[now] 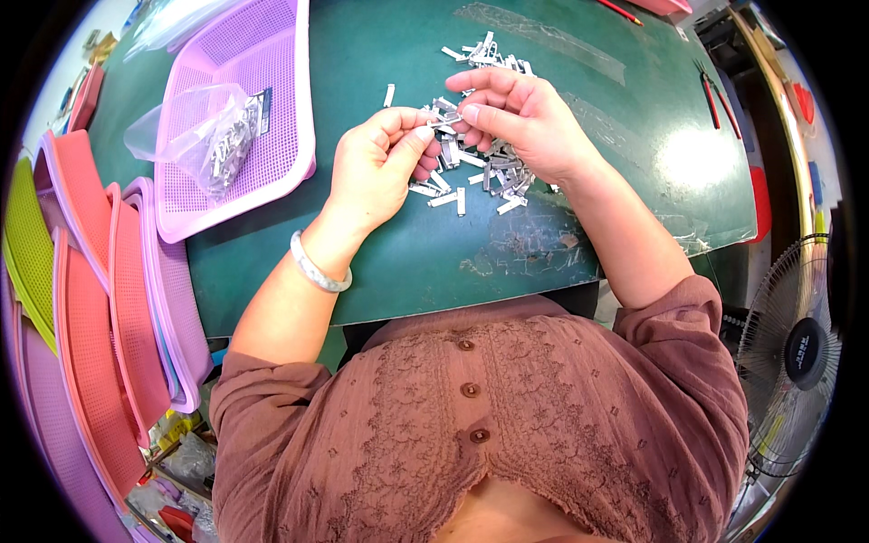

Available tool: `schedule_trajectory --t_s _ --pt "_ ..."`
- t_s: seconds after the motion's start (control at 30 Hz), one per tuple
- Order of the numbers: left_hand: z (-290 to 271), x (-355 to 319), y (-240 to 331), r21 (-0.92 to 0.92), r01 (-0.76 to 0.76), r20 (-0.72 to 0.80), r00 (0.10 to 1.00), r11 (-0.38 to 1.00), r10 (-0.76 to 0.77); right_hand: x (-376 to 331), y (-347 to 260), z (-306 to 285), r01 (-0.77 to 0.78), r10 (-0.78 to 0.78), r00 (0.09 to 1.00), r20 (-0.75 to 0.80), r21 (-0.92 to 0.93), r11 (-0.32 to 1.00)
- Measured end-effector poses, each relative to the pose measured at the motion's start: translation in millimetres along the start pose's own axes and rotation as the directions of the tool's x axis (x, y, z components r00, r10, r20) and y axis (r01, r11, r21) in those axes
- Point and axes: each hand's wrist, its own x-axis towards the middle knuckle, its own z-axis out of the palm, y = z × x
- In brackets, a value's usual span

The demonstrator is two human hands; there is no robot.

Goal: The person repeatedly picks up small silver fastener pieces from a pile on a green table, joins two pieces together by hand, and places the assembled fasteners into a purple basket. The process continues throughout the clip with the pile on the table gradually decreasing.

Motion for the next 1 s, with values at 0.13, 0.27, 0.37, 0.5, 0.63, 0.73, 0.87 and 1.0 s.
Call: schedule_trajectory --t_s 0.13,0.27,0.37,0.5,0.63,0.73,0.87,1.0 --pt "0.7 0.3 2.5 0.011 0.004 -0.018 1.0 1.0 -0.004 0.1 0.1 0.6 0.017 -0.017 1.0 -0.011 -0.016 1.0" --pt "-1.1 0.7 1.8 -0.003 0.0 -0.012 1.0 1.0 0.0 -0.1 -0.1 1.1 0.024 -0.025 1.0 -0.016 -0.041 0.999" --pt "0.2 -0.3 2.0 0.013 0.004 -0.024 1.0 1.0 -0.004 -0.3 -0.3 0.8 0.028 -0.029 0.999 -0.018 -0.049 0.998" --pt "-0.3 -0.2 2.5 0.008 0.001 -0.02 1.0 1.0 -0.001 0.0 -0.5 0.6 0.027 -0.028 0.999 -0.018 -0.052 0.998" --pt "-0.1 0.0 2.5 0.006 -0.003 -0.019 1.0 1.0 0.003 -0.1 -0.3 0.4 0.034 -0.035 0.999 -0.014 -0.056 0.998" --pt "-0.3 -0.1 3.0 0.011 0.001 -0.018 1.0 1.0 -0.001 0.1 0.4 0.5 0.058 -0.059 0.998 -0.017 -0.074 0.996" --pt "-0.4 0.4 2.6 0.01 0.001 -0.018 1.0 1.0 -0.001 0.2 1.6 0.3 0.082 -0.083 0.996 -0.013 -0.069 0.994" --pt "-0.5 0.6 1.8 0.006 -0.014 -0.005 1.0 1.0 0.014 0.5 4.1 0.6 0.113 -0.113 0.993 -0.014 -0.039 0.993"
